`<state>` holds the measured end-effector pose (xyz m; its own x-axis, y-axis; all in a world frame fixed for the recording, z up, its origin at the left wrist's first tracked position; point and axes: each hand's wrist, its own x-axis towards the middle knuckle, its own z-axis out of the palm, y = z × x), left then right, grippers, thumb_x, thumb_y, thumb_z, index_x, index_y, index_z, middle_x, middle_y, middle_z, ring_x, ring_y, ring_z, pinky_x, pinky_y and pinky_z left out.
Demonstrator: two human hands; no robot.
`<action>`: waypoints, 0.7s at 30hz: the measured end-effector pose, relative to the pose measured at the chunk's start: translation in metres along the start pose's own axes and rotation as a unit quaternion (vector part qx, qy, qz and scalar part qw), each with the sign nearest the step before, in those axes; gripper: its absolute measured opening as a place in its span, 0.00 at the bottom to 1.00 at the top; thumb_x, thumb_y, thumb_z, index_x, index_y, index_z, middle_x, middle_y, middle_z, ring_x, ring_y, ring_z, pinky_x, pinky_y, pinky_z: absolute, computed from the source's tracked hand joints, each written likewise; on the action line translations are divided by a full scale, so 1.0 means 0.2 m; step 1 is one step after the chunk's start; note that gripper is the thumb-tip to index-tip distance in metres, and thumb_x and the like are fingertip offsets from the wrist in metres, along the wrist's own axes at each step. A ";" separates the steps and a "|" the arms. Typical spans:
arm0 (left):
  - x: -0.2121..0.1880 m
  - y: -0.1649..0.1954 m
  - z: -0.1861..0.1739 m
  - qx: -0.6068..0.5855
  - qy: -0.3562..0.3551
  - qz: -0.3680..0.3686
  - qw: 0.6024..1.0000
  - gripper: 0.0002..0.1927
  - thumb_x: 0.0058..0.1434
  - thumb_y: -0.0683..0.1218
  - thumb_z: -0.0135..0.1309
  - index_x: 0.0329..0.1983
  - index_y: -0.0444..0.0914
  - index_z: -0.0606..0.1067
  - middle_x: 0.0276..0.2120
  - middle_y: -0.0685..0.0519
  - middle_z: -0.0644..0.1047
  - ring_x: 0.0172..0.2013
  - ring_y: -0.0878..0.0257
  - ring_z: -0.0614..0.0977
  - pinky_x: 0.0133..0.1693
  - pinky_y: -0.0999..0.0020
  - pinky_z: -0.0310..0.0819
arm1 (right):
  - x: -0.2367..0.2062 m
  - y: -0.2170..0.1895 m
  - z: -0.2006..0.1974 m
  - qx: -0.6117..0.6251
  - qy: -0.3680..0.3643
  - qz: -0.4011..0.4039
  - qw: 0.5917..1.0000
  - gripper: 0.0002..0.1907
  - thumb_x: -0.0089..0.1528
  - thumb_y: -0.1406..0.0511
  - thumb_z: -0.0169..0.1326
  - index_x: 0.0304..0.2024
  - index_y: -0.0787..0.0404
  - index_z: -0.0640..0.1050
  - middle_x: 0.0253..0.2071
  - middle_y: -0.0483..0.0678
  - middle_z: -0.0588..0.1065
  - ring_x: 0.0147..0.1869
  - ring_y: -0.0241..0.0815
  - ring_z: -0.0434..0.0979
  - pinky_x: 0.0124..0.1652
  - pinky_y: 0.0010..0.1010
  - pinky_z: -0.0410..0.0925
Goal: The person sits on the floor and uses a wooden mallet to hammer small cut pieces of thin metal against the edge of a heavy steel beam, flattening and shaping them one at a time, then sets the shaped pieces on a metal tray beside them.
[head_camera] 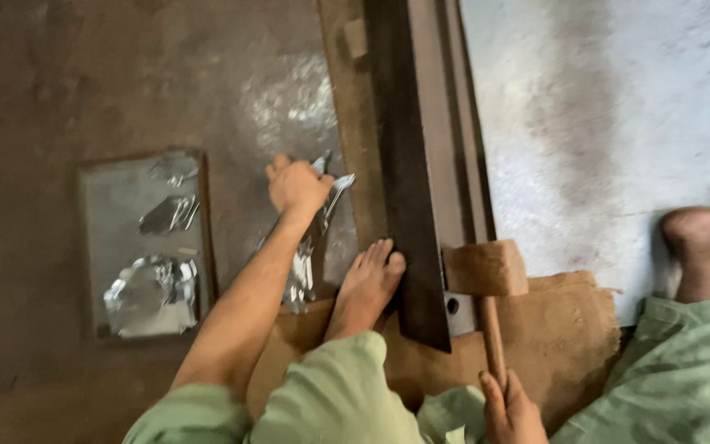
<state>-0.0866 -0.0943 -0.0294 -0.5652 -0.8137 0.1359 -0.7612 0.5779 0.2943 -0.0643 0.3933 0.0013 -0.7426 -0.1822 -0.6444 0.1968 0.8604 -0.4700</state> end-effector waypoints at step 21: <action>-0.43 0.48 -0.23 -0.606 -0.355 -0.143 0.697 0.12 0.62 0.37 0.58 0.48 0.30 0.77 0.34 0.52 0.82 0.34 0.68 0.79 0.36 0.72 0.75 | -0.17 0.01 -0.21 0.796 -0.363 0.130 0.467 0.07 0.62 0.67 0.52 0.39 0.60 0.81 0.23 0.40 0.74 0.22 0.33 0.68 0.24 0.26 0.61</action>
<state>-0.0962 0.0273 0.0315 -0.7882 -0.4000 -0.4676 -0.2900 -0.4288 0.8556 -0.0654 0.4222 0.0475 -0.2627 -0.7801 -0.5679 0.8754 -0.4403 0.1997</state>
